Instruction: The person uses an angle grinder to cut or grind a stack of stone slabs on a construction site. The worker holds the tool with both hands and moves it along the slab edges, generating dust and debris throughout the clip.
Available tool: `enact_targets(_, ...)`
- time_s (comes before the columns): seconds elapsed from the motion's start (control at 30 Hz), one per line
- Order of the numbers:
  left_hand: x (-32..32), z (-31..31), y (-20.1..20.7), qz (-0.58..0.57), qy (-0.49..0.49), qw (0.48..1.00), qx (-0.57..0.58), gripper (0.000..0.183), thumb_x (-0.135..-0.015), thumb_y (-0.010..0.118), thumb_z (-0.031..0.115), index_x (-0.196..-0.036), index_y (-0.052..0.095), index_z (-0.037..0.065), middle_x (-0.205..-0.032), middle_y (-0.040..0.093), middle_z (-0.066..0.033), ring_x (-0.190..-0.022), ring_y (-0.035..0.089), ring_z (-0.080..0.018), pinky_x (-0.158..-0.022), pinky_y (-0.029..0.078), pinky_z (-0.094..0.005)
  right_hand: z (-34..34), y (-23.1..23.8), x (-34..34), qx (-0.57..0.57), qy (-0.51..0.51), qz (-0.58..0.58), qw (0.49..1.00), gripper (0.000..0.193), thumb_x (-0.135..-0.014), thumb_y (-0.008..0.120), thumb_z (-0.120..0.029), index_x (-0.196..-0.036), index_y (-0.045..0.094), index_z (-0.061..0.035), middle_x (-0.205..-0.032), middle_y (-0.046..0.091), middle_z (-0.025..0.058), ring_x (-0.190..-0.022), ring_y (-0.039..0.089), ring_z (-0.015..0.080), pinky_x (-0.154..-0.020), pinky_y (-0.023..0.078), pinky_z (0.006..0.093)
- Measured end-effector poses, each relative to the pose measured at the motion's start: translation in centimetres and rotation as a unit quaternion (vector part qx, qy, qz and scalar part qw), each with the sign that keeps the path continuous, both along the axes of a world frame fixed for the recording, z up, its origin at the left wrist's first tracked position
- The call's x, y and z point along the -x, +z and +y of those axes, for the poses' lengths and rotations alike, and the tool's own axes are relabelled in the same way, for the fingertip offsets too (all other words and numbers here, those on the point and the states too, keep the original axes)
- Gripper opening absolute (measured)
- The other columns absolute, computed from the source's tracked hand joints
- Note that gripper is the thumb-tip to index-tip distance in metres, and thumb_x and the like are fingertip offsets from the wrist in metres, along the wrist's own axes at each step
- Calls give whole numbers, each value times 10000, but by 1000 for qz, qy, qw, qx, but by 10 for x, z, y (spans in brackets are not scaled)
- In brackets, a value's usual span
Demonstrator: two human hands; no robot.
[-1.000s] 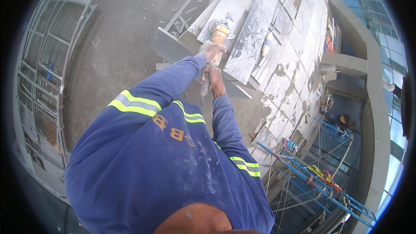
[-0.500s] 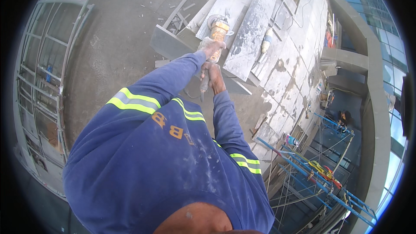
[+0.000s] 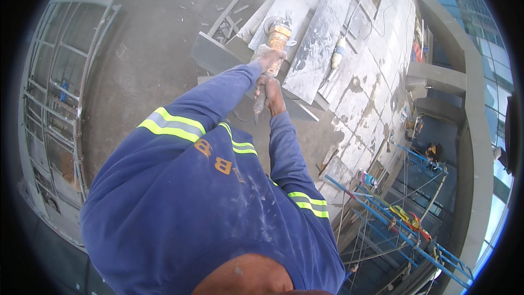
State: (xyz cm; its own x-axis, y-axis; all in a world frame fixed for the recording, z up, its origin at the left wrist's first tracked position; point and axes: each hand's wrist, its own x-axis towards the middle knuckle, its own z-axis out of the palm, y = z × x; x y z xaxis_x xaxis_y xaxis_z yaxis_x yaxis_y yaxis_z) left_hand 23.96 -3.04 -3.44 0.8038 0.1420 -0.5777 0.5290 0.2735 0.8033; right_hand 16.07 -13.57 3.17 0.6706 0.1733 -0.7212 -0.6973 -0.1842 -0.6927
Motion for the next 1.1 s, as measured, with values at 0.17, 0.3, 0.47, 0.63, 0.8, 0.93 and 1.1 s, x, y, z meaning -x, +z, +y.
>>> enact_targets(0.17,-9,7,14,18,6,999,48,458,-717,859,346,-968,783,-29,-872,772,-123,-759,756,-194,-669,603,-364,2,-8,-16,4,19,-14,1000,85,-852,624,-106,-878,632,-25,-739,587,87,-522,573,197,-475,518,396)
enact_targets(0.3,-25,35,10,13,-22,999,-24,538,-707,869,373,-1047,783,-35,-955,784,-138,-841,771,-208,-723,610,-370,25,-23,-29,1,23,-35,999,64,-863,614,-104,-891,613,-47,-732,571,73,-514,558,187,-468,511,394)
enact_targets(0.47,-55,35,29,12,-43,999,-22,697,-685,873,411,-1193,742,-48,-988,784,-151,-852,773,-254,-749,606,-367,25,-22,-61,-29,-10,-21,999,104,-861,605,-123,-885,650,-32,-715,570,66,-529,549,185,-473,486,390)
enact_targets(0.63,-72,44,50,67,-55,996,-3,633,-694,869,367,-1145,750,-60,-982,783,-163,-816,772,-252,-728,604,-371,37,6,-77,-43,-71,24,996,62,-865,593,-112,-898,620,-67,-725,558,63,-526,538,193,-484,492,398)
enact_targets(0.8,-18,38,42,61,-52,997,-21,593,-691,870,365,-1094,764,-57,-972,786,-166,-802,774,-254,-739,605,-377,31,8,-23,-22,-48,36,998,68,-858,612,-106,-901,627,-56,-726,574,66,-533,549,189,-482,498,403)
enact_targets(0.93,27,35,27,31,-63,993,-95,568,-685,877,363,-1045,767,-62,-939,786,-151,-798,776,-245,-731,608,-369,33,3,30,-38,-69,30,996,85,-853,630,-99,-901,645,-29,-706,589,71,-505,564,183,-453,488,379)
enact_targets(1.1,88,35,46,33,-97,994,-31,519,-702,869,383,-1039,771,1,-920,783,-140,-796,774,-232,-723,615,-365,22,-3,90,-32,-90,27,995,96,-848,649,-107,-871,654,-14,-691,595,69,-480,575,177,-433,477,357)
